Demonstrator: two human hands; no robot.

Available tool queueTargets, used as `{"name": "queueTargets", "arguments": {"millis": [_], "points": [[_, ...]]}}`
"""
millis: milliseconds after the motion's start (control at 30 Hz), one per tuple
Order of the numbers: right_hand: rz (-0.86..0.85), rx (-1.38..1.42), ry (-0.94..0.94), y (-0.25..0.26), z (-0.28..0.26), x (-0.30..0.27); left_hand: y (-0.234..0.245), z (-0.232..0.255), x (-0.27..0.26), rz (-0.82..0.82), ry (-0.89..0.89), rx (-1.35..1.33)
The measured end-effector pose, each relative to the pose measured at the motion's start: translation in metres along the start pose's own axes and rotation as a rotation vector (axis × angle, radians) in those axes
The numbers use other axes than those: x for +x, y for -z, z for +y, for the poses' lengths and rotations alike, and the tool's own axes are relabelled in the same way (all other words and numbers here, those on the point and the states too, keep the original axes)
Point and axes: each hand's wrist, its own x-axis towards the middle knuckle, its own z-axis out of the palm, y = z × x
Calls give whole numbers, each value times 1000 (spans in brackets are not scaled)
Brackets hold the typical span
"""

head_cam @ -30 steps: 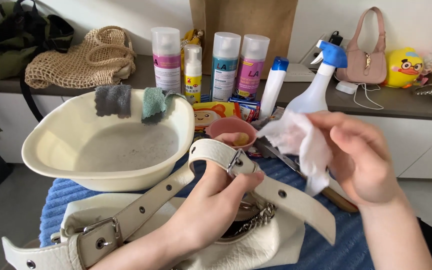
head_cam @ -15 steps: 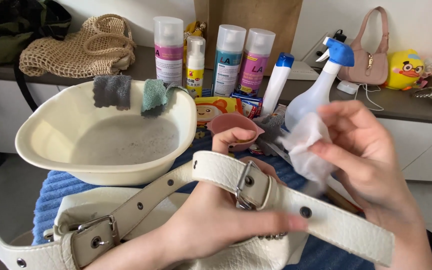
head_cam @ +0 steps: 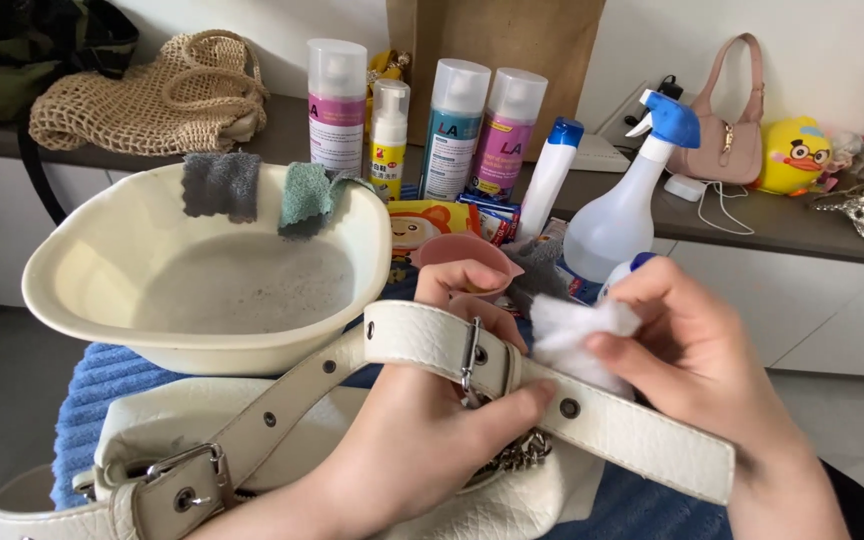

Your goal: Cleaning the body and hardware of a white leather bag using a cloth and cleaning solution.

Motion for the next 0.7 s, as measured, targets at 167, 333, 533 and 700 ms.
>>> {"name": "queueTargets", "arguments": {"millis": [167, 333, 533, 700], "points": [[-228, 254, 14, 13, -7, 2, 1, -1, -2, 16, 121, 18], [-335, 216, -10, 1, -19, 6, 1, -6, -4, 2, 212, 56], [-299, 196, -357, -5, -17, 1, -1, -6, -7, -43, 174, 112], [-318, 56, -348, -9, -26, -2, 1, -3, -6, -41, 158, 130]]}}
